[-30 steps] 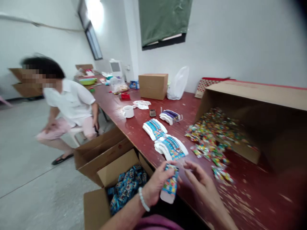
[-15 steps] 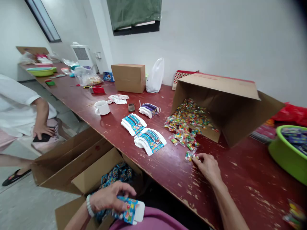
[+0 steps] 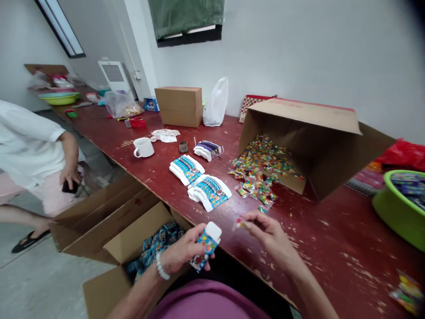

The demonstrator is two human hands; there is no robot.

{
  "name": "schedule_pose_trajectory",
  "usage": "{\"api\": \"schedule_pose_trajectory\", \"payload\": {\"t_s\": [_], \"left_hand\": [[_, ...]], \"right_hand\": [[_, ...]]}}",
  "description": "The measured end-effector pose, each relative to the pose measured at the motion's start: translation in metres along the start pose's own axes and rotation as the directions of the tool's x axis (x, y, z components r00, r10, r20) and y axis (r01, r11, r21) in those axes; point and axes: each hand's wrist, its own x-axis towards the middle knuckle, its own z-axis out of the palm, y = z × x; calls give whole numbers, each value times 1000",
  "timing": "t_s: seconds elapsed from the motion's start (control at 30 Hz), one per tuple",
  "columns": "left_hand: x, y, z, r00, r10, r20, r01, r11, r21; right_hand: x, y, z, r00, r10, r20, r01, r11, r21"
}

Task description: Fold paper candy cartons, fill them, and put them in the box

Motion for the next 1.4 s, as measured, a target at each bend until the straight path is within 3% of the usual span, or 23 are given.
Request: {"api": "schedule_pose_trajectory", "payload": {"t_s": [0.13, 0.23, 0.3, 0.4, 0.53, 0.63, 0.73, 0.8, 1.03, 1.23, 1.4], "left_hand": [[7, 13, 22, 999, -9, 47, 3, 991, 132], [5, 16, 28, 999, 7, 34, -12, 986, 164], [4, 17, 29, 1000, 28, 8, -28, 989, 149], [1, 20, 30, 998, 39, -47, -33, 992, 118], [-1, 21, 33, 996, 48, -77, -39, 993, 112], [1, 20, 35, 992, 84, -93, -63, 976, 209], [4, 16, 39, 989, 107, -103, -70, 949, 309], [4, 14, 42, 988, 108, -112, -72, 957, 282], [-1, 15, 44, 973, 127, -194, -121, 992, 44], [4, 17, 47, 959, 151, -240, -123, 984, 128], [8, 11, 43, 953, 181, -244, -145, 977, 155]], "right_hand": [[-11, -30, 29, 963, -218, 161, 246, 953, -178], [-14, -33, 35, 926, -229, 298, 292, 938, -186], [-13, -30, 36, 947, -191, 258, 233, 962, -144], [-8, -21, 38, 992, -107, 75, 107, 994, -3], [-1, -15, 41, 995, -102, 9, 101, 988, 115], [0, -23, 43, 982, -186, -9, 186, 982, -35], [0, -35, 47, 940, -319, 120, 337, 920, -199], [1, -40, 50, 919, -345, 193, 381, 903, -198], [7, -31, 45, 957, -288, -45, 271, 936, -225], [9, -23, 51, 994, -106, 14, 107, 978, -178], [12, -27, 55, 992, -128, 9, 126, 954, -273]]}}
